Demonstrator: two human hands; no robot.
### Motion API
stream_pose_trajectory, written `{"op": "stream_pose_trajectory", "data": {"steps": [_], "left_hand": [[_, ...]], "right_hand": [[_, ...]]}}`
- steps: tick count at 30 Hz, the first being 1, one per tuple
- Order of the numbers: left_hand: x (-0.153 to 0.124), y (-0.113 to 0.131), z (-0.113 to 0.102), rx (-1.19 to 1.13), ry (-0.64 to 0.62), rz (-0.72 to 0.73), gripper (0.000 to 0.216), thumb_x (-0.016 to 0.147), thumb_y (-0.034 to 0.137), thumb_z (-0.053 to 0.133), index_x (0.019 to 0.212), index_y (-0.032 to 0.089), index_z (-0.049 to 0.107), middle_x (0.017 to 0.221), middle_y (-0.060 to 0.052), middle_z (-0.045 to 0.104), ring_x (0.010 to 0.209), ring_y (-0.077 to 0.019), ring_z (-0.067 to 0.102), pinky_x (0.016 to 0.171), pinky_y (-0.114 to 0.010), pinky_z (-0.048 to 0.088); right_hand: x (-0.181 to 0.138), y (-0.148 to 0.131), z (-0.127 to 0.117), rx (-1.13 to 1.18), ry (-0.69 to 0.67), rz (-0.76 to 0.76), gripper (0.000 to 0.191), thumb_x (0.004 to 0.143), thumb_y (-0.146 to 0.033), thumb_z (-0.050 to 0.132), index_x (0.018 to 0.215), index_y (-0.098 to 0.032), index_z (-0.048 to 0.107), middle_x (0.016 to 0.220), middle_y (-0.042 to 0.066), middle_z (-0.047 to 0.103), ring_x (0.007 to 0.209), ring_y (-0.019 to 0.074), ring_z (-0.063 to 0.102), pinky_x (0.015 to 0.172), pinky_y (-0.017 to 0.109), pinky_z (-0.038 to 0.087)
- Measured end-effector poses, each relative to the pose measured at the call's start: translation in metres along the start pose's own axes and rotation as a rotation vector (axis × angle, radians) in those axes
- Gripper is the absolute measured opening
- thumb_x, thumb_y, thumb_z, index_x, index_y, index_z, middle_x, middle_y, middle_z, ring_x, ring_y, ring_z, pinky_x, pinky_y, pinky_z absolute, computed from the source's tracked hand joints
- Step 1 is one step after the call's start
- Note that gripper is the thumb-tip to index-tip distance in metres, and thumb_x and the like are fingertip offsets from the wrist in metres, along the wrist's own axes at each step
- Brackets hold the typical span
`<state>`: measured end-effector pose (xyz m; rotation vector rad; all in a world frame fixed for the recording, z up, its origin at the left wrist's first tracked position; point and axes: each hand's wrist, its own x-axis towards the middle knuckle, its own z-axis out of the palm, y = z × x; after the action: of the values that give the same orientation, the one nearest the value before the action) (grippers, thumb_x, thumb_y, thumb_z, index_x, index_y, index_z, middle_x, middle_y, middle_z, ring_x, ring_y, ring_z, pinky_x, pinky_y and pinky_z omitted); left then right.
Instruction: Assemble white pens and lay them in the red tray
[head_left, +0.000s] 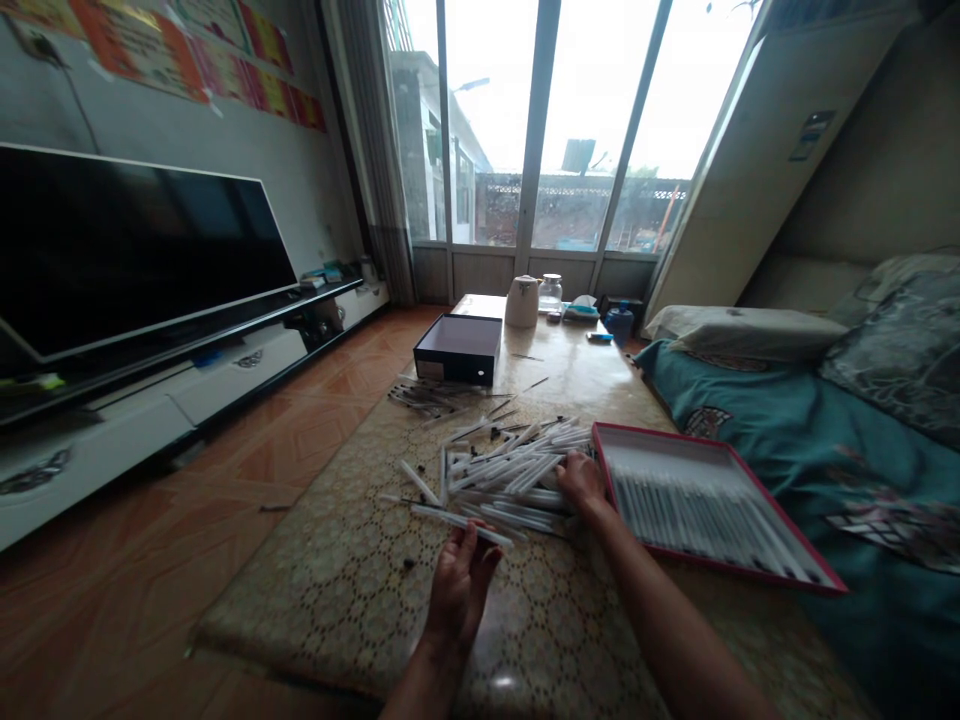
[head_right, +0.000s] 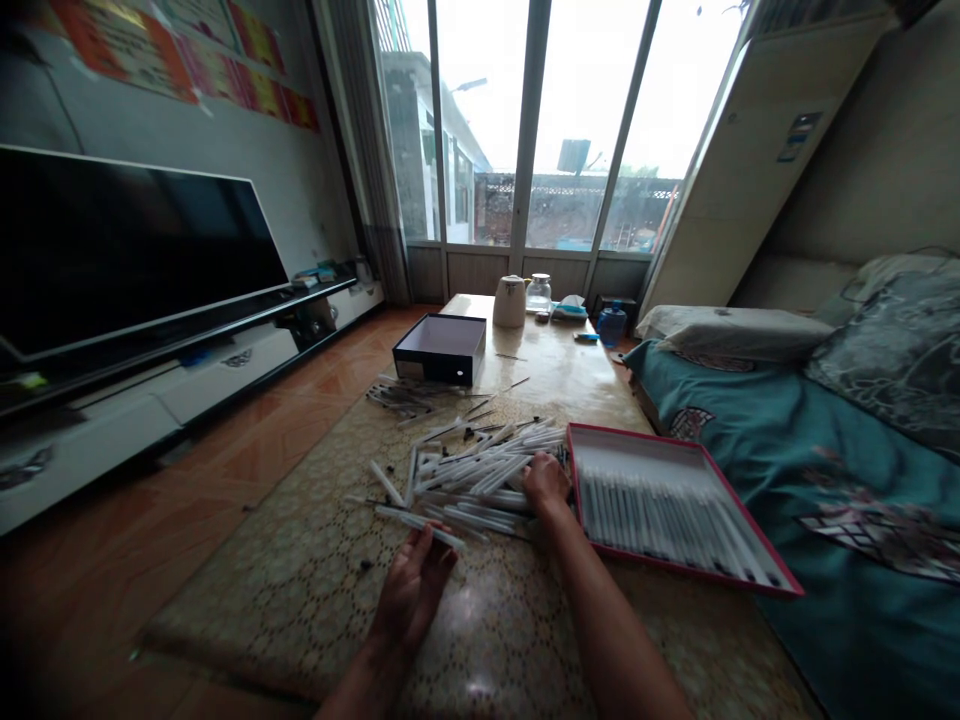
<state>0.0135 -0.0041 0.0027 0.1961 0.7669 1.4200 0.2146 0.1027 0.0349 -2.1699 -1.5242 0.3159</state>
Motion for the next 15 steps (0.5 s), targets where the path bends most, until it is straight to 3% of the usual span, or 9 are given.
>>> {"op": "stream_pose_trajectory", "data": {"steps": [3,6,10,12,15], "left_hand": [[0.001,-0.001,-0.002,0.009,-0.019,0.012,0.012,0.075,0.016,0.065,0.086,0.015,0.059,0.079,-0.003,0.066,0.069,-0.0121,0.065,0.062,-0.024,0.054],[0.001,0.0,-0.002,0.021,-0.037,0.014,0.014,0.073,0.018,0.068,0.085,0.015,0.06,0.078,-0.002,0.066,0.069,-0.0111,0.064,0.063,-0.022,0.053],[0.0,0.0,0.0,0.049,-0.044,0.01,0.018,0.069,0.023,0.071,0.083,0.017,0.06,0.078,-0.001,0.066,0.07,-0.0115,0.064,0.065,-0.023,0.053],[-0.001,-0.001,0.002,0.073,-0.048,0.008,0.021,0.067,0.025,0.073,0.082,0.017,0.061,0.077,-0.001,0.066,0.07,-0.0116,0.064,0.065,-0.022,0.053],[-0.002,-0.002,0.004,0.107,-0.062,0.022,0.024,0.064,0.027,0.075,0.081,0.016,0.062,0.075,-0.001,0.066,0.068,-0.0111,0.063,0.065,-0.021,0.052]], "right_hand": [[-0.019,0.007,-0.007,0.142,0.031,-0.085,0.019,0.081,-0.029,0.051,0.084,-0.015,0.063,0.082,0.011,0.068,0.078,0.0203,0.064,0.067,0.026,0.045],[-0.053,0.016,-0.003,0.361,0.026,-0.114,0.031,0.087,-0.039,0.042,0.091,-0.014,0.059,0.074,0.007,0.067,0.064,0.0159,0.063,0.057,0.023,0.045],[-0.102,0.025,0.014,1.072,-0.104,-0.02,0.042,0.073,-0.051,0.06,0.093,-0.014,0.062,0.067,0.003,0.063,0.052,0.0133,0.056,0.047,0.023,0.042],[-0.12,0.025,0.019,1.231,-0.177,0.028,0.041,0.067,-0.048,0.068,0.09,-0.015,0.065,0.07,0.004,0.064,0.056,0.0137,0.058,0.051,0.025,0.045],[-0.133,0.02,0.019,1.289,-0.206,0.032,0.041,0.065,-0.043,0.072,0.094,-0.016,0.066,0.078,0.006,0.066,0.063,0.0156,0.06,0.06,0.029,0.048]]}}
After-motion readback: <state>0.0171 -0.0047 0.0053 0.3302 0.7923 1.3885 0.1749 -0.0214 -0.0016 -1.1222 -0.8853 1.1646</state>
